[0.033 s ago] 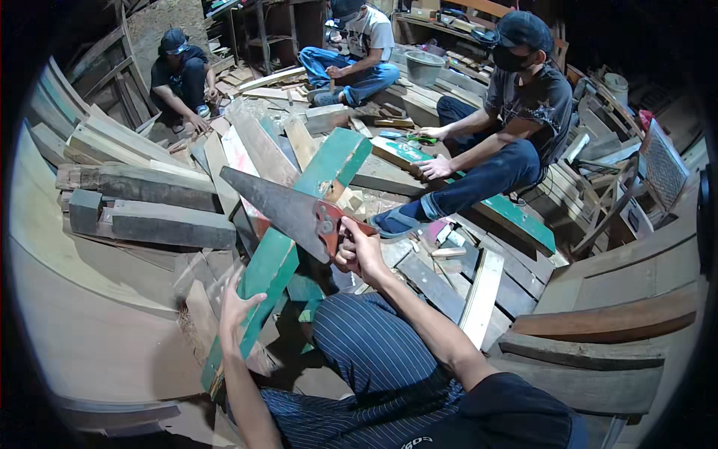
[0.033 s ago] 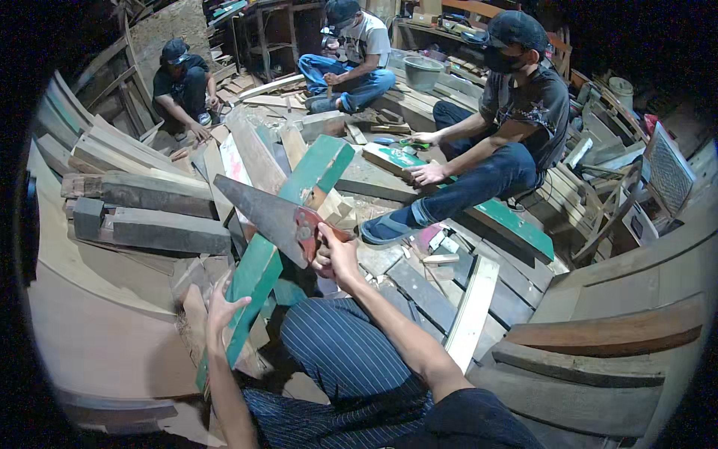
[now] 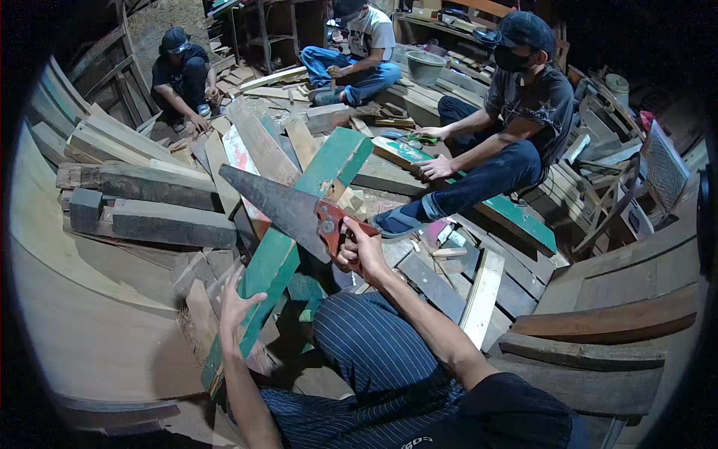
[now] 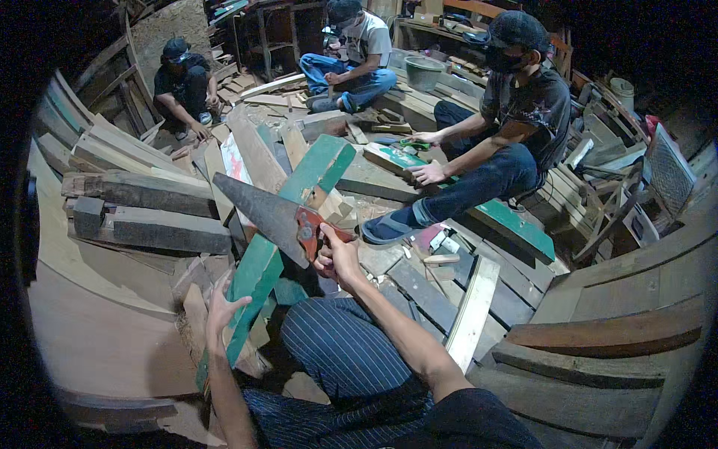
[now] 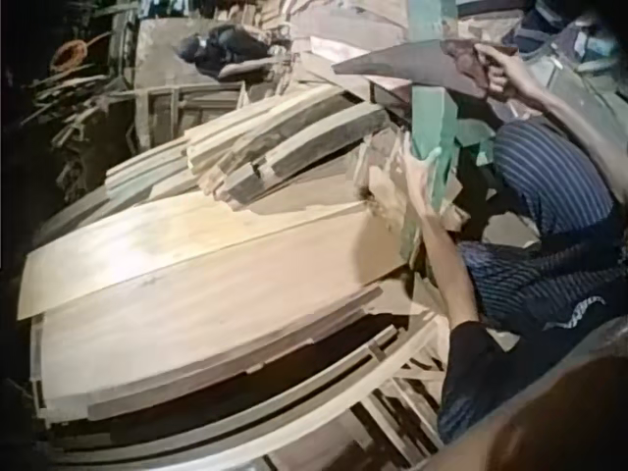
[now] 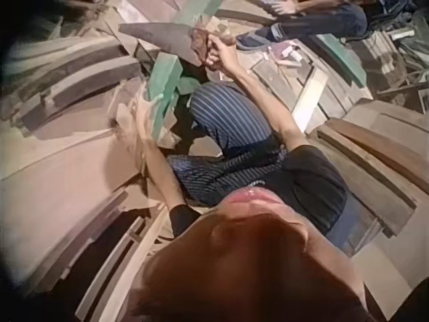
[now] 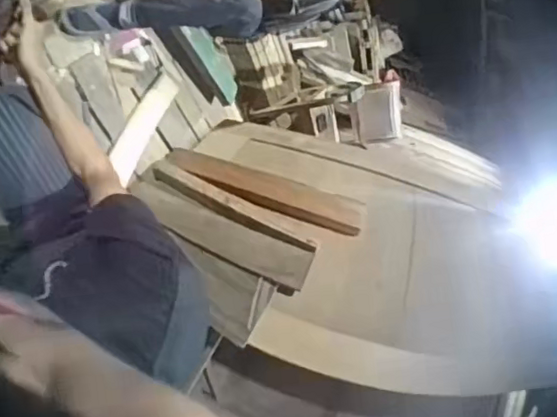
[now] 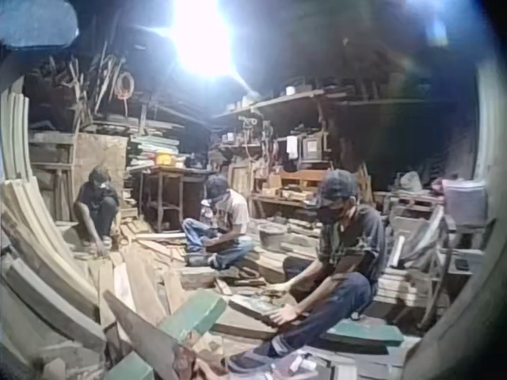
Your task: The person holds a green wooden board with one hand and cuts it using a hand saw.
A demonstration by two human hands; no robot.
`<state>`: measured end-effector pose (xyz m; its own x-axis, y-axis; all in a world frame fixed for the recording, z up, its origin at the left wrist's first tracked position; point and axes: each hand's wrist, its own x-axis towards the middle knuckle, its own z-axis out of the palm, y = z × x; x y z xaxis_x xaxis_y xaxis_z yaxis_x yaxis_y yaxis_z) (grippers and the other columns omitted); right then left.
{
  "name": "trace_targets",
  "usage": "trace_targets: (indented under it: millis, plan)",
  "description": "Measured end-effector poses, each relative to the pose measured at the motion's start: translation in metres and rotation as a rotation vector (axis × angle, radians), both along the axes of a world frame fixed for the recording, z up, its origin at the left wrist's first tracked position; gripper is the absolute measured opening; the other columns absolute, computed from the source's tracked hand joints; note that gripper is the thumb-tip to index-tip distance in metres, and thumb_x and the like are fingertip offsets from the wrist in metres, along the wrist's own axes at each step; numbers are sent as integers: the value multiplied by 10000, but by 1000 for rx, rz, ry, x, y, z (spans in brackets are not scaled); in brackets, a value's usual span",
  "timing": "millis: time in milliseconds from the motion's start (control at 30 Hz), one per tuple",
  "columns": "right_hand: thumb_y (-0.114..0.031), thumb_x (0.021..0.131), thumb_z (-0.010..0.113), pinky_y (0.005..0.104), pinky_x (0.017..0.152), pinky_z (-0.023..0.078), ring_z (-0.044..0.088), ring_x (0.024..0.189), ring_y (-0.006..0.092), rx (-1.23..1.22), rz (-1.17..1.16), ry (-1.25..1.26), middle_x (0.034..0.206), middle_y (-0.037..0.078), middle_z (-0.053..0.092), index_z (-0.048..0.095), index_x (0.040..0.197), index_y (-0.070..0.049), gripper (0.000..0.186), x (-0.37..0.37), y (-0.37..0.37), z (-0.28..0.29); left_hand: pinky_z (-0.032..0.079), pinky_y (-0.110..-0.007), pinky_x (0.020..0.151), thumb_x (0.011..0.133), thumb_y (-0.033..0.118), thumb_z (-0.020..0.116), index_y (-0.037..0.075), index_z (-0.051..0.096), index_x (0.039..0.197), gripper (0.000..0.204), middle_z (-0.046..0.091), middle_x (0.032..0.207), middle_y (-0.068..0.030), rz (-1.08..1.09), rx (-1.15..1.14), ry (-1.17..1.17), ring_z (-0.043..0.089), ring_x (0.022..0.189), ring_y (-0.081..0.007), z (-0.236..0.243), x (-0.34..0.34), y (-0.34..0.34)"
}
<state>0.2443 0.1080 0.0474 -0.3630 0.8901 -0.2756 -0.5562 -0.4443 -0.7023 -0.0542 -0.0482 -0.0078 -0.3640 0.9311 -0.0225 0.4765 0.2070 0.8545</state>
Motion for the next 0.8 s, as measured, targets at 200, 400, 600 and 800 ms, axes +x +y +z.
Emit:
trace_targets:
  millis: [200, 400, 600, 800]
  plan:
    - [-347, 948, 658, 304, 421, 338, 319, 411, 98, -43, 27, 30, 537, -57, 298, 486, 807, -125, 315, -3, -2, -10, 164, -618, 1143, 560, 429, 899, 177, 464, 1473, 1042, 530, 1415, -153, 19, -58, 114, 426, 1370, -324, -5, -9, -4]
    - [-348, 937, 675, 295, 416, 339, 332, 408, 100, -25, 28, 43, 540, -59, 297, 432, 746, -165, 360, 2, -3, -21, 155, -632, 1140, 559, 490, 885, 178, 457, 1476, 1058, 517, 1409, -140, 25, -57, 112, 404, 1361, -391, -15, -6, -5]
    - [-367, 942, 659, 294, 432, 334, 328, 423, 97, -68, 17, 29, 548, -55, 305, 444, 756, -156, 354, -2, -3, -12, 299, -545, 1113, 606, 424, 881, 125, 455, 1466, 1005, 504, 1410, -174, 2, 2, 181, 451, 1325, -366, -13, -6, -3]
    - [-377, 954, 639, 299, 437, 332, 337, 426, 94, -50, 43, 52, 545, -56, 301, 478, 803, -161, 309, -5, -3, -17, 411, -444, 1059, 635, 342, 878, 39, 443, 1454, 975, 525, 1375, -210, 19, 35, 120, 518, 1270, -347, -2, 1, -9]
